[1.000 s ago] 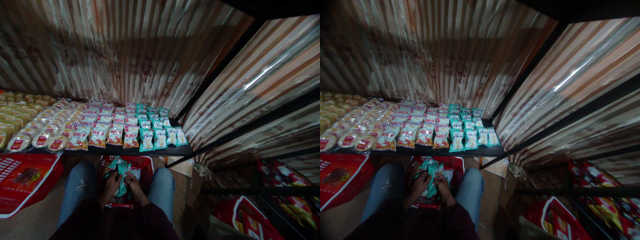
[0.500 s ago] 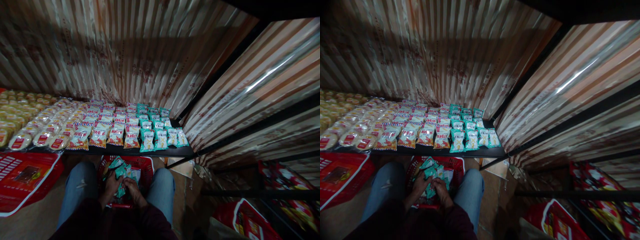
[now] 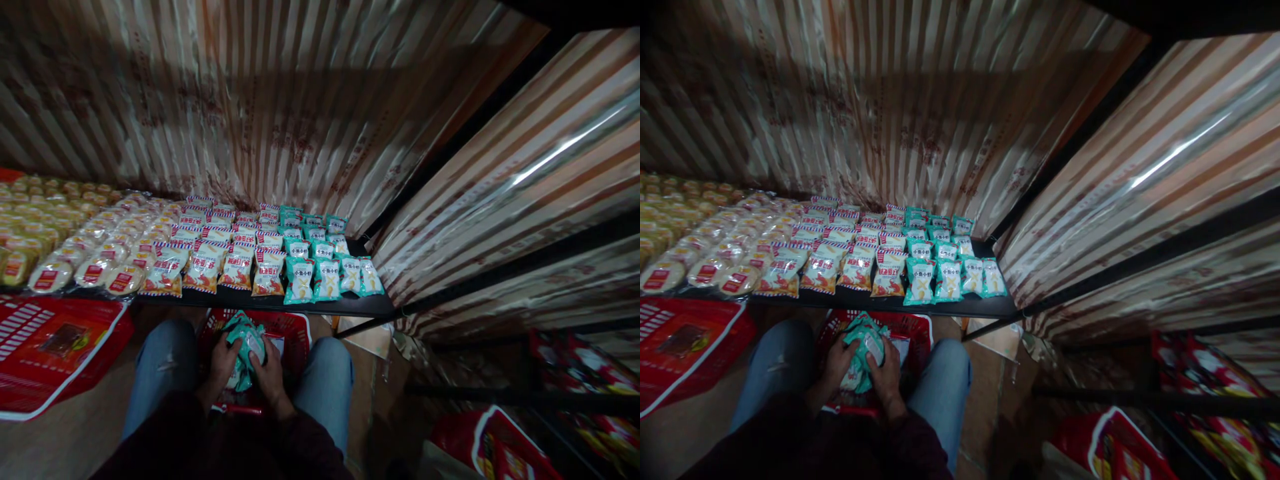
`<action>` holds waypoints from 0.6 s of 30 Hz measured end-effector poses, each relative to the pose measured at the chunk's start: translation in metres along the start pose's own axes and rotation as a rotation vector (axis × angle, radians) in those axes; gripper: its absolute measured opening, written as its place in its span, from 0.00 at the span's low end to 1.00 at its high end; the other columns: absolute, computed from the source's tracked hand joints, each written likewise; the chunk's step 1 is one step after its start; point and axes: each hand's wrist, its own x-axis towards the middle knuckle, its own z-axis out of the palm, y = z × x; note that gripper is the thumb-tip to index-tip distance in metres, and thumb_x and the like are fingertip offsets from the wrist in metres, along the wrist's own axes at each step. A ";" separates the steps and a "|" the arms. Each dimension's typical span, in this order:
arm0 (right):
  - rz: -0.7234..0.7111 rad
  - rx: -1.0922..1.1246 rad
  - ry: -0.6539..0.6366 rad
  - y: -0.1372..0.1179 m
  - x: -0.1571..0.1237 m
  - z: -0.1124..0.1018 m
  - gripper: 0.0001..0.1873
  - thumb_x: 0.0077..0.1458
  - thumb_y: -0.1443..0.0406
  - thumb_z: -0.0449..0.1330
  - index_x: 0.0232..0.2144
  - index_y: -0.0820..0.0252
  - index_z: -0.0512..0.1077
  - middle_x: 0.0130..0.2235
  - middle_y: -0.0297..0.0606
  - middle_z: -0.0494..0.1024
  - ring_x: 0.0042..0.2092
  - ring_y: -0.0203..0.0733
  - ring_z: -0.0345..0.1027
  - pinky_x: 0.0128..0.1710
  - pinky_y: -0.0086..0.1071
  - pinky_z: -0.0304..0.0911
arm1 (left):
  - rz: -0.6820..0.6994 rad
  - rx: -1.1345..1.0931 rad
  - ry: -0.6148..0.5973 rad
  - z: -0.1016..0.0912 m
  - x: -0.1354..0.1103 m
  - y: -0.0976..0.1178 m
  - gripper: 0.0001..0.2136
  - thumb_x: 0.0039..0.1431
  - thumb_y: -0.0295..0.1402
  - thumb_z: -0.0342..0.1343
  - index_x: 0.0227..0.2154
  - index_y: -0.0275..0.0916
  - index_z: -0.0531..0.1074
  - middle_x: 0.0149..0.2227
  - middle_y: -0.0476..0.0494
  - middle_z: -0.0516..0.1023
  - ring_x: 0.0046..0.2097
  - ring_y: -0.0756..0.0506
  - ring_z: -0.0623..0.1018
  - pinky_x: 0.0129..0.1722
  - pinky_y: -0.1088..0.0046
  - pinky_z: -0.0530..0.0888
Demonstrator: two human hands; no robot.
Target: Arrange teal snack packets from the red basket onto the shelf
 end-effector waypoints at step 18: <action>0.428 0.645 -0.119 -0.020 0.003 -0.008 0.26 0.39 0.57 0.66 0.43 0.54 0.73 0.46 0.37 0.77 0.51 0.50 0.67 0.51 0.42 0.64 | -0.094 -0.312 -0.204 -0.006 0.008 0.007 0.29 0.41 0.59 0.54 0.35 0.37 0.72 0.36 0.42 0.77 0.37 0.43 0.76 0.30 0.72 0.71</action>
